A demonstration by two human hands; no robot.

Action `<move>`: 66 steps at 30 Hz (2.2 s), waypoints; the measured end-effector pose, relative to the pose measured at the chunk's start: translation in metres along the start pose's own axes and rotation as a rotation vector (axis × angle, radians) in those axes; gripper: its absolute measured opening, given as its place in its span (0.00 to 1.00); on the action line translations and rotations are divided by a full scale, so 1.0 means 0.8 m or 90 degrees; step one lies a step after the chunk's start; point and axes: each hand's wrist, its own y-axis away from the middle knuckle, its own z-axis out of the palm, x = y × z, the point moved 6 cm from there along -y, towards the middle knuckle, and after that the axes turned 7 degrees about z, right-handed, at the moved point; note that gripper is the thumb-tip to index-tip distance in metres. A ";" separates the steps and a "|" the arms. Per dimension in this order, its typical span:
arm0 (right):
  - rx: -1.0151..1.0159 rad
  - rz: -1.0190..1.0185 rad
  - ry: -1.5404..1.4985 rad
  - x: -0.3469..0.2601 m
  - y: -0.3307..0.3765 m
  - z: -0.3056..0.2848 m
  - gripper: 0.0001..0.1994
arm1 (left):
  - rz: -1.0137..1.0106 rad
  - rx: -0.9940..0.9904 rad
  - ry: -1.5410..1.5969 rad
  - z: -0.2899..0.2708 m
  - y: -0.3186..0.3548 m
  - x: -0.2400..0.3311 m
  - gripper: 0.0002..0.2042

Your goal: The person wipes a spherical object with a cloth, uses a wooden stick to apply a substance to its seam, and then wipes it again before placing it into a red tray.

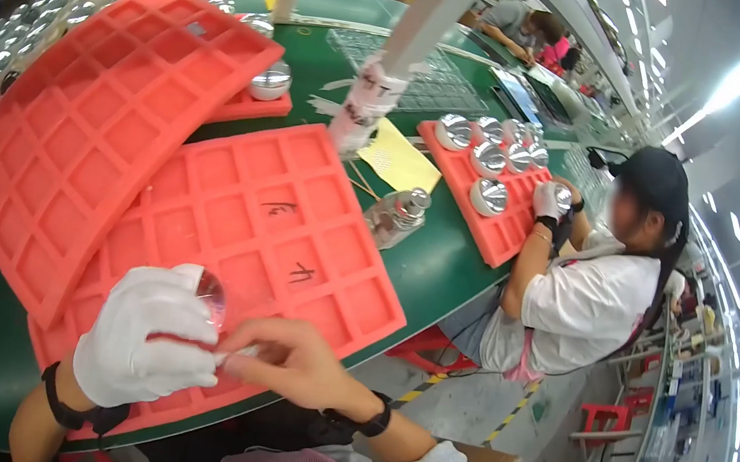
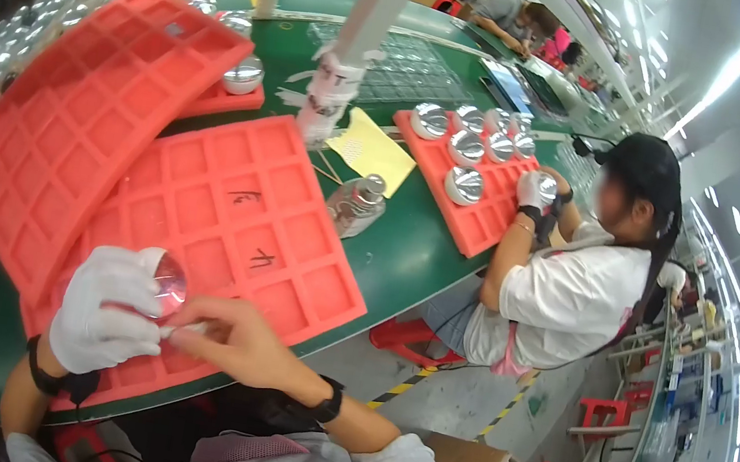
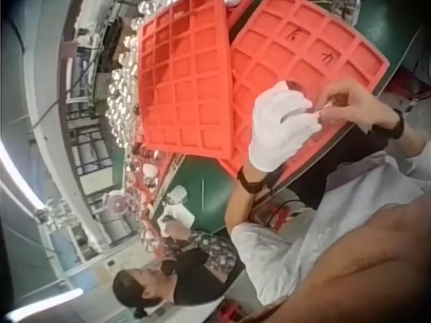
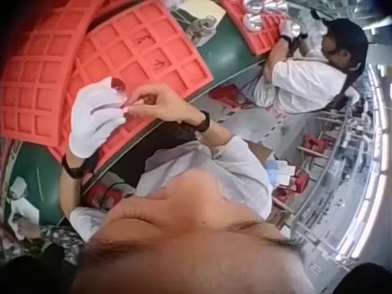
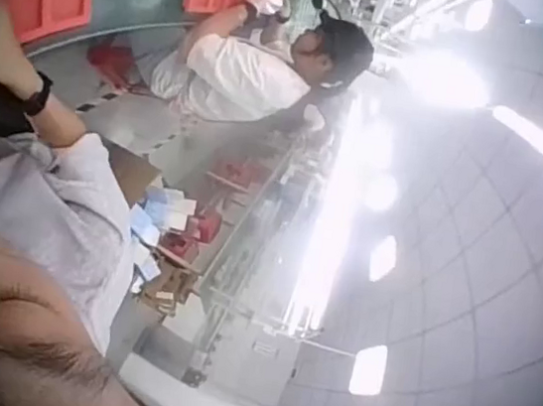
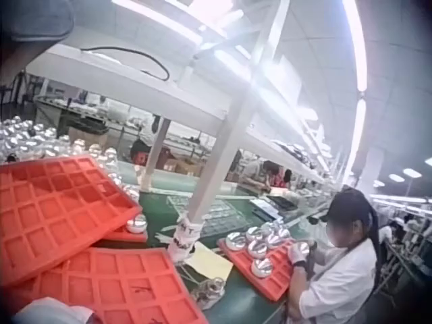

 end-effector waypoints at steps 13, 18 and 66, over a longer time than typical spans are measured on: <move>0.791 -0.347 1.021 -0.145 0.062 -0.181 0.04 | -0.534 0.151 0.392 0.027 0.071 -0.076 0.23; 0.777 -0.308 1.041 -0.144 0.065 -0.181 0.05 | -0.539 0.105 0.410 0.032 0.069 -0.077 0.23; 0.735 -0.204 1.113 -0.159 0.061 -0.171 0.04 | -0.464 0.038 0.293 0.035 0.075 -0.078 0.40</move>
